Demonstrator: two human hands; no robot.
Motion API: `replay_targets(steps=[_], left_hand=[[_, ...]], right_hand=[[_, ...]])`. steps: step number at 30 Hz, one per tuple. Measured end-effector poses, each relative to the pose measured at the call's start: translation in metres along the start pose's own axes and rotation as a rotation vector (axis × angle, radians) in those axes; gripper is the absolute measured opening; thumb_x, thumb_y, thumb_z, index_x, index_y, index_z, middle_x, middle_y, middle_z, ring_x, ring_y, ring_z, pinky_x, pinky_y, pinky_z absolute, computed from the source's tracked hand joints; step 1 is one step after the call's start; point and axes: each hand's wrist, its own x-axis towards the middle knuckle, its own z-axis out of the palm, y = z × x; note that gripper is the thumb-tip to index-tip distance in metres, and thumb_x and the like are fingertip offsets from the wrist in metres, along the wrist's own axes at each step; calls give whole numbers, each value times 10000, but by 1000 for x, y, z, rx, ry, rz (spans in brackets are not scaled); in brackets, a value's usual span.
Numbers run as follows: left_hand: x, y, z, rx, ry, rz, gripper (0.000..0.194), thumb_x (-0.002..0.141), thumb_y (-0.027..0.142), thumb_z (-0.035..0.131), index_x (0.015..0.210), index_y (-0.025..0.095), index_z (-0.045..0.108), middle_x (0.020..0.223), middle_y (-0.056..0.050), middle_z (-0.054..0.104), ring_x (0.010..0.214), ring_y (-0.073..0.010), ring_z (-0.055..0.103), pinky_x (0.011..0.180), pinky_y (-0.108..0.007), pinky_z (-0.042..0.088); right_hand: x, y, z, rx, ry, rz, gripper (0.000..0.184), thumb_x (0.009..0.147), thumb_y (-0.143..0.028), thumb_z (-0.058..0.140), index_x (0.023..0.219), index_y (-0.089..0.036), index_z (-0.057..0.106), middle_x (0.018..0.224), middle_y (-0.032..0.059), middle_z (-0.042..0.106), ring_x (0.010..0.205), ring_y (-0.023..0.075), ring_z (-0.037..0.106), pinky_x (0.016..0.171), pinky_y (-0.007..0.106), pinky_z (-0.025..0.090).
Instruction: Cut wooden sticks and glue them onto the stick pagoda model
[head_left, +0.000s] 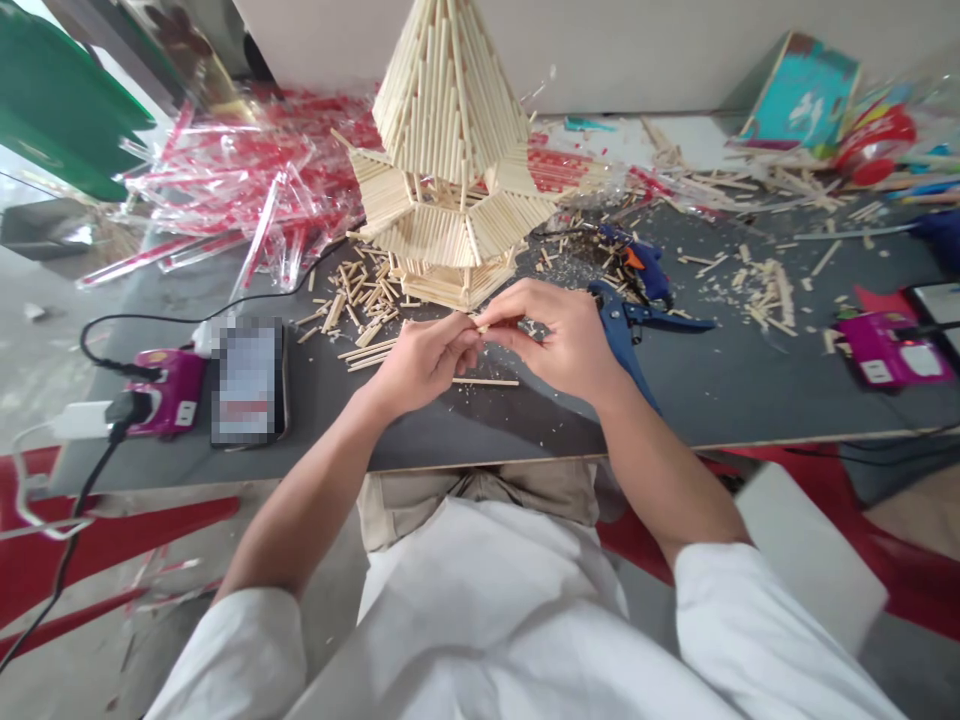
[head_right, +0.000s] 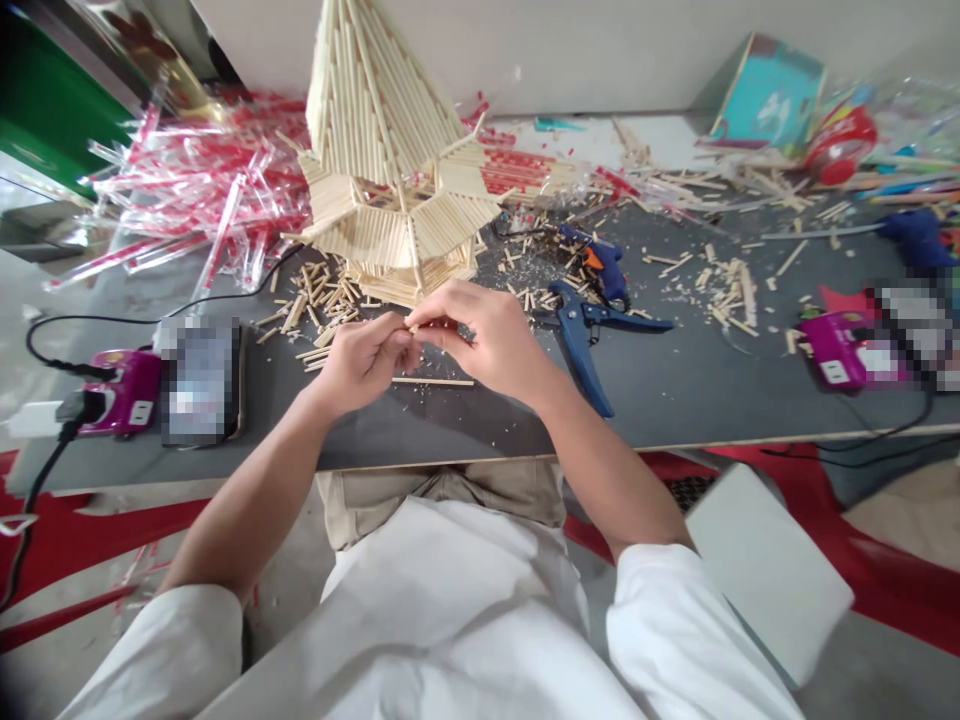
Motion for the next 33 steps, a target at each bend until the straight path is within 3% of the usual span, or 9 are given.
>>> replay_targets(steps=[4,7,12,20,24,33], left_hand=[[0,0,1,43,-33,-3,302,1087,273,414,833,181,551,677,-3,660,578,-83,604,603,-192,458],[1,-1,4,35,-57,-16,291,1083,260,417,846,179,564,686,-2,667,599,-86,619,621,-192,465],[0,-3,7,5,-114,-53,302,1085,265,405,864,174,589,646,12,652,580,-92,615,646,-207,479],[0,0,5,-72,-129,-123,354,1097,335,404,828,172,567,602,22,644,526,-75,577,617,-189,466],[0,-2,6,-63,-137,-136,370,1099,352,397,828,170,571,591,22,645,517,-74,580,614,-190,466],[1,0,5,-44,-166,-184,400,1101,375,369,812,177,563,583,23,651,507,-85,579,623,-208,465]], right_hand=[[-4,16,4,146,34,42,294,940,-509,683,998,-231,760,1002,37,752,880,169,696,793,311,556],[-7,25,5,248,76,-6,274,897,-475,749,974,-214,778,959,48,760,836,162,699,687,271,537],[-9,35,5,183,55,-77,149,945,-351,720,956,-221,792,916,30,772,794,131,692,706,253,530],[-15,31,12,403,3,138,248,988,-398,642,1025,-179,753,851,20,715,673,101,654,602,222,526],[-14,31,13,290,28,123,258,974,-405,653,998,-165,748,867,33,724,716,111,655,632,230,523],[-16,37,19,-61,53,-85,221,1053,-343,502,1019,-197,664,897,35,686,762,135,623,721,279,493]])
